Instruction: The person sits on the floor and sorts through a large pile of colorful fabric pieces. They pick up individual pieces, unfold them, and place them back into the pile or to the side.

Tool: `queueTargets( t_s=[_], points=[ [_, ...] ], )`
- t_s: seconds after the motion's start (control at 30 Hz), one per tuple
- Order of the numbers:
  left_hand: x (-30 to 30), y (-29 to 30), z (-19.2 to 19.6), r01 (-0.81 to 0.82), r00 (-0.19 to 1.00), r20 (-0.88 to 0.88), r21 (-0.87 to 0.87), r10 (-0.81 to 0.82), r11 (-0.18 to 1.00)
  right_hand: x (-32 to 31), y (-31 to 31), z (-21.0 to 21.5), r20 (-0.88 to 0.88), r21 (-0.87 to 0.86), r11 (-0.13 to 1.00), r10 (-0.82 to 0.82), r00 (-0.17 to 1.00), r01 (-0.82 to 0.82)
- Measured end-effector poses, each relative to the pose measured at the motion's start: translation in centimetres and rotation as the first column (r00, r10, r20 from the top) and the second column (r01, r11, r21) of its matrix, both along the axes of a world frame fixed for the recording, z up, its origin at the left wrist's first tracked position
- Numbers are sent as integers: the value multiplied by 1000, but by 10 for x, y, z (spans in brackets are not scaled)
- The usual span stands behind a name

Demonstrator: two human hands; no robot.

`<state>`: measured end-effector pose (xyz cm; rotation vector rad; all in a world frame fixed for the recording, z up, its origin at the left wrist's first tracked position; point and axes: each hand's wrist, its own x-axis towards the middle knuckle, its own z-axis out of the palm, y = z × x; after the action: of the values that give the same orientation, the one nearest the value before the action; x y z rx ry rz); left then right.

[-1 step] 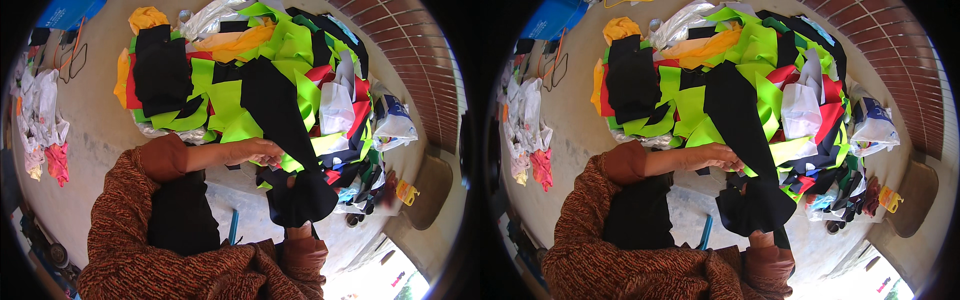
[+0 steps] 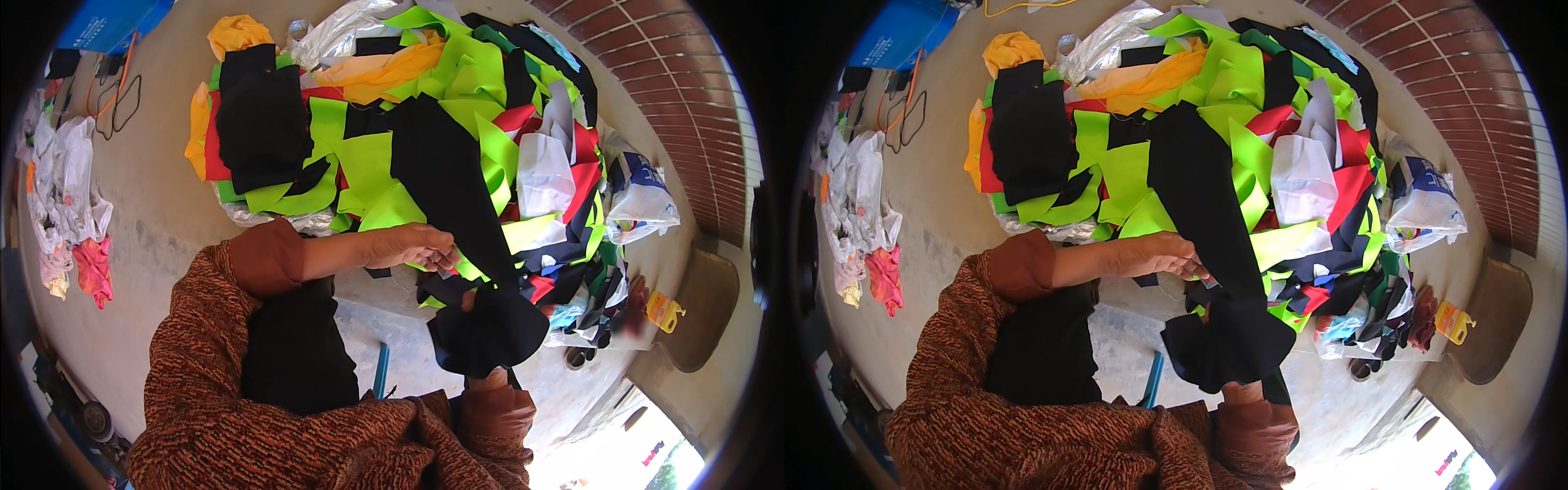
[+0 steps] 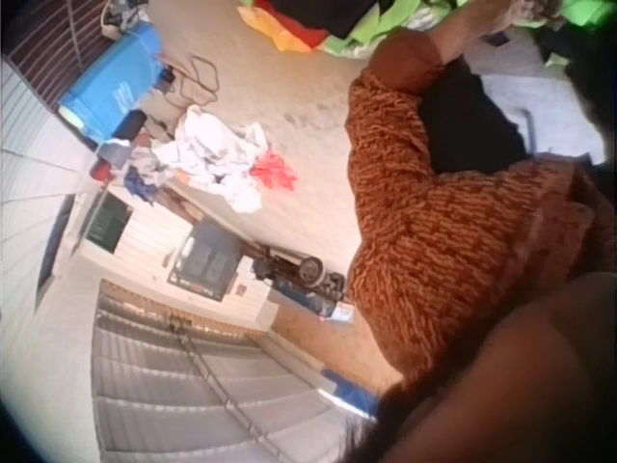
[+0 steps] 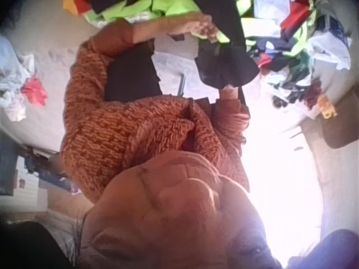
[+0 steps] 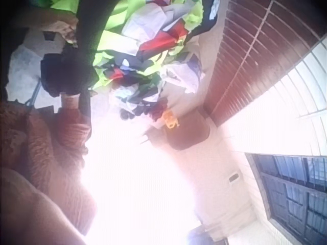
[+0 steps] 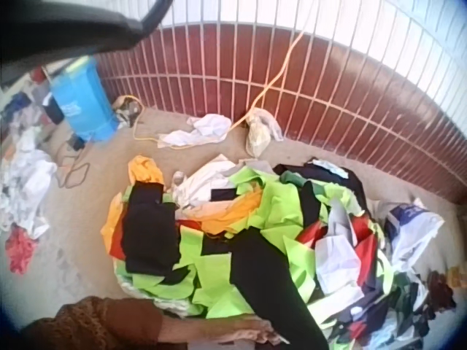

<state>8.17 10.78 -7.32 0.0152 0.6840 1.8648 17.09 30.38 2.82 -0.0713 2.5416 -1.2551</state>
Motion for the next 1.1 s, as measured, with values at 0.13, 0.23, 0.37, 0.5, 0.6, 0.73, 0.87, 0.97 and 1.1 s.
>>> queueTargets(
  t_s=[0.13,0.23,0.37,0.5,0.6,0.73,0.87,0.97,1.1],
  points=[
    [-14,-5,30,-279,949,177,95,260,956,35,5,-10,218,-243,959,-90,972,143],
    [-24,-19,59,-382,921,29,-112,388,917,53,-9,3,714,-604,416,-97,693,680],
    [-29,-23,148,-575,817,-108,-85,566,814,72,-23,19,726,-688,73,59,685,722],
    [-24,-19,214,-627,774,-231,-154,589,764,75,-25,42,655,-743,-69,131,744,666],
    [-18,-3,234,-611,766,-263,-14,587,791,80,-7,36,577,-815,-72,-14,817,575],
    [-5,17,275,-655,722,-317,-30,615,755,82,12,47,424,-905,-25,-51,904,424],
    [-2,53,291,-757,608,-461,-91,646,647,78,11,56,389,-913,61,-165,907,403],
    [-17,77,277,-834,536,-537,-222,651,505,62,11,66,296,-941,68,-308,904,331],
    [-21,85,259,-819,528,-554,-133,644,558,35,33,20,-42,-805,487,-616,787,338]
  ],
)
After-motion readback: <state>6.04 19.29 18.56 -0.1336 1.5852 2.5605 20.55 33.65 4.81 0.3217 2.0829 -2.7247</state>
